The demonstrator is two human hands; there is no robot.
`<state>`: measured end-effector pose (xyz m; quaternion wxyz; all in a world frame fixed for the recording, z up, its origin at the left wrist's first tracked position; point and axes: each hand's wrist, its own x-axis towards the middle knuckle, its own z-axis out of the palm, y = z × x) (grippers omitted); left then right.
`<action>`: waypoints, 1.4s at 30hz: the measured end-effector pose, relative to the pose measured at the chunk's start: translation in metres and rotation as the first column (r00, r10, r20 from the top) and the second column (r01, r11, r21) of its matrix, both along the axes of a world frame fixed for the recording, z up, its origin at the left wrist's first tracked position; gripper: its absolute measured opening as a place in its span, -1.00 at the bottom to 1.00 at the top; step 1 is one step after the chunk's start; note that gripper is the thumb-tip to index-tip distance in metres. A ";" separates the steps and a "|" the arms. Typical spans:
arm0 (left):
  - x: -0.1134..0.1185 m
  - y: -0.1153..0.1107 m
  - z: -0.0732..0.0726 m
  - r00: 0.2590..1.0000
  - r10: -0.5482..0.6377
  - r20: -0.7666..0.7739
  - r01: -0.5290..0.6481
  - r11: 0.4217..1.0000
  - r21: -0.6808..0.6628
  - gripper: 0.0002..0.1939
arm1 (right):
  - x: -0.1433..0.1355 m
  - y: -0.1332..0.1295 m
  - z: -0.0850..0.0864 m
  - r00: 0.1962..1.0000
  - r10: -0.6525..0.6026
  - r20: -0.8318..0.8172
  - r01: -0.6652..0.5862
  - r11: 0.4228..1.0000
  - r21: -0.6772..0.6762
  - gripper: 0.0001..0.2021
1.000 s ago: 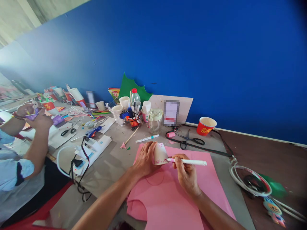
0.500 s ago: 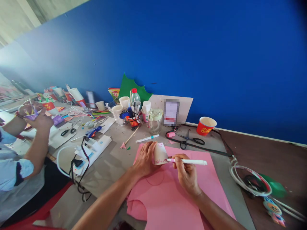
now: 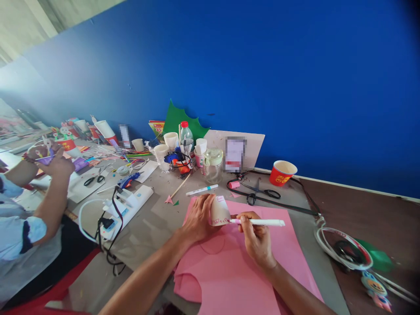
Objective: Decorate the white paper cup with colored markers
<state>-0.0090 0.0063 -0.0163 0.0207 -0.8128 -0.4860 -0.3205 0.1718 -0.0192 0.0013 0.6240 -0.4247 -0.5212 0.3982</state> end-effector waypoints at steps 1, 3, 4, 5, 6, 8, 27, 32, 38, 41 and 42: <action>0.000 0.000 0.000 1.000 0.003 -0.002 -0.003 1.000 -0.005 -0.12 | 0.000 0.000 0.000 1.000 0.007 -0.002 -0.007 1.000 -0.006 -0.66; 0.000 0.000 0.000 1.000 0.005 -0.003 -0.005 1.000 -0.013 -0.14 | 0.000 -0.001 -0.001 1.000 0.018 -0.008 -0.018 1.000 -0.020 -0.65; 0.000 0.000 0.000 1.000 0.006 -0.001 -0.006 1.000 -0.016 -0.15 | 0.000 -0.001 -0.001 1.000 0.020 -0.012 -0.021 0.999 -0.026 -0.65; 0.000 0.001 0.000 1.000 0.007 0.001 -0.007 1.000 -0.019 -0.15 | -0.001 -0.001 -0.001 1.000 0.019 -0.015 -0.020 0.999 -0.030 -0.65; 0.000 0.001 0.000 1.000 0.007 0.003 -0.007 1.000 -0.020 -0.16 | -0.001 -0.001 -0.002 1.000 0.019 -0.017 -0.020 0.999 -0.033 -0.66; 0.000 0.001 0.000 1.000 0.009 0.004 -0.009 1.000 -0.015 -0.15 | -0.001 -0.001 -0.002 1.000 0.019 -0.019 -0.019 0.999 -0.035 -0.66; 0.001 0.000 0.000 1.000 0.001 0.015 -0.001 1.000 0.023 -0.15 | 0.002 0.002 -0.005 0.999 0.024 -0.031 -0.025 0.999 -0.021 -0.68; 0.001 0.000 0.001 1.000 -0.007 0.022 0.007 1.000 0.017 -0.15 | 0.002 0.001 -0.007 0.999 0.037 -0.037 -0.039 0.998 -0.043 -0.67; 0.001 0.000 0.001 1.000 0.005 0.017 -0.005 1.000 -0.024 -0.17 | 0.001 0.001 -0.005 0.998 0.039 -0.046 -0.040 0.999 -0.031 -0.67; 0.001 0.000 0.001 1.000 0.015 0.020 -0.014 0.999 -0.047 -0.16 | 0.001 0.000 -0.004 0.998 0.036 -0.053 -0.037 0.999 -0.028 -0.68; 0.002 0.000 0.001 1.000 0.017 0.022 -0.016 0.999 -0.050 -0.16 | 0.000 0.000 -0.003 0.998 0.038 -0.054 -0.039 0.999 -0.026 -0.68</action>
